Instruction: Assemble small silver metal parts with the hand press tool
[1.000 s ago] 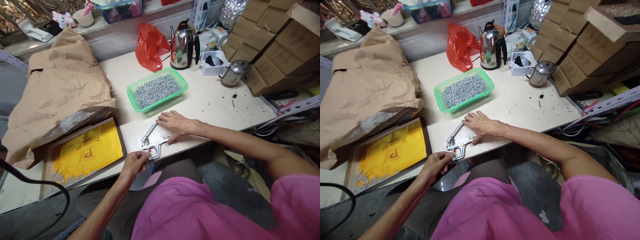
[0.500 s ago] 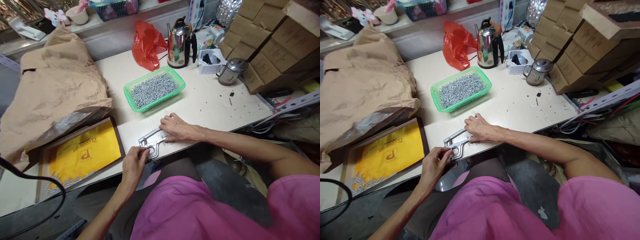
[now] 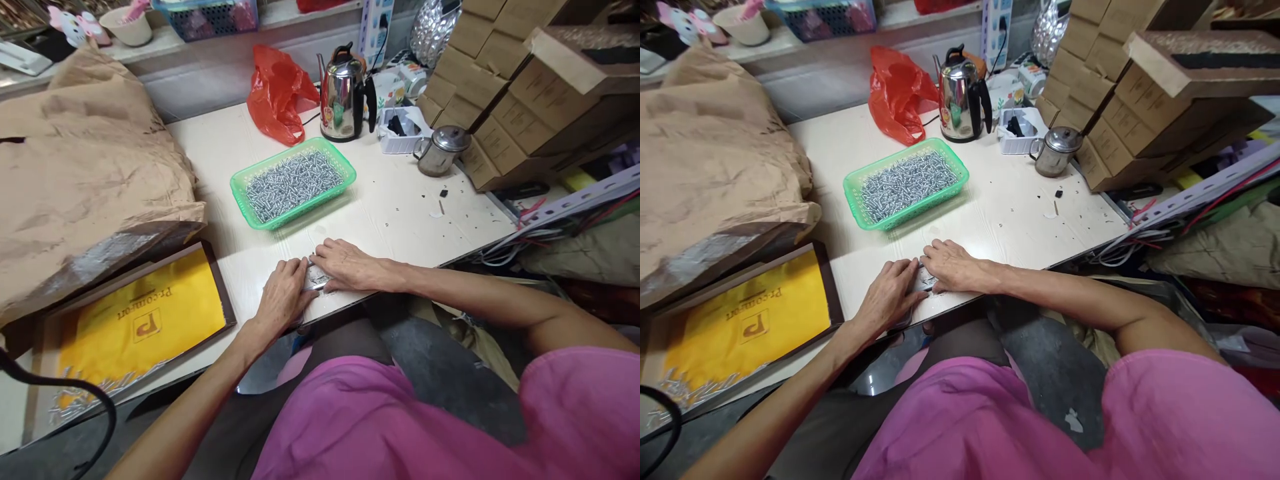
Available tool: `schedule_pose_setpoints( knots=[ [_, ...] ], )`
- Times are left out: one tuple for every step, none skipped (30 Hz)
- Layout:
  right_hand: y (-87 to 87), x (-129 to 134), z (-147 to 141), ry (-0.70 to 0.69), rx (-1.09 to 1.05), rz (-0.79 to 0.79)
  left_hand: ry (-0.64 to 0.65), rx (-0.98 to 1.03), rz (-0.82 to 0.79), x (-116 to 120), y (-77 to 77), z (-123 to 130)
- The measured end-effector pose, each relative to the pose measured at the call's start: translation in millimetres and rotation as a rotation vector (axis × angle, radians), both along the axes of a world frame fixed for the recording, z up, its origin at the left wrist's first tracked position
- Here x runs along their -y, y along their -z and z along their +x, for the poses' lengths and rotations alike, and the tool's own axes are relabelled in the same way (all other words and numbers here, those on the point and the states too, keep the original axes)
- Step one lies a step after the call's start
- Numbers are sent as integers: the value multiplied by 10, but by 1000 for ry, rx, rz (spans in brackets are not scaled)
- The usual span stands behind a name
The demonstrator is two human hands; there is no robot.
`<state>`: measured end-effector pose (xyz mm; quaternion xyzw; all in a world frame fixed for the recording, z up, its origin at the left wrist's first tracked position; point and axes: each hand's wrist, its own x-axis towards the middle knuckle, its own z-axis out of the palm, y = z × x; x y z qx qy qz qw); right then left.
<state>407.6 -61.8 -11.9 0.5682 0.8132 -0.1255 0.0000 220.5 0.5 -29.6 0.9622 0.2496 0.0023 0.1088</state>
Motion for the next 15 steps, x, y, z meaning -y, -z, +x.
schedule_pose_setpoints(
  knots=[
    [-8,14,-15,9,-8,-5,0,-12,-5,1,-12,13],
    [-6,28,-29,17,-21,-6,1,-15,-16,7,-18,23],
    [7,41,-40,23,-39,-1,2,-9,-29,16,-17,31],
    [30,52,-49,28,-59,9,-1,0,-39,27,-12,36],
    [62,60,-54,31,-79,17,-12,12,-44,39,-3,39],
    [99,64,-59,33,-98,25,-24,21,-45,51,6,43],
    [136,65,-62,34,-112,28,-37,27,-41,62,12,47],
    [169,63,-66,36,-122,26,-44,27,-35,69,16,52],
    [194,59,-69,38,-126,22,-48,21,-27,73,16,58],
    [208,55,-71,41,-124,17,-47,14,-19,75,14,63],
    [209,51,-71,46,-117,18,-45,9,-13,76,11,66],
    [198,48,-65,56,-105,27,-45,9,-6,80,10,64],
    [177,47,-53,66,-93,39,-48,18,3,88,13,57],
    [149,46,-32,70,-85,52,-54,35,13,106,22,42],
    [118,46,-3,62,-84,60,-64,59,26,135,39,20]
  ],
)
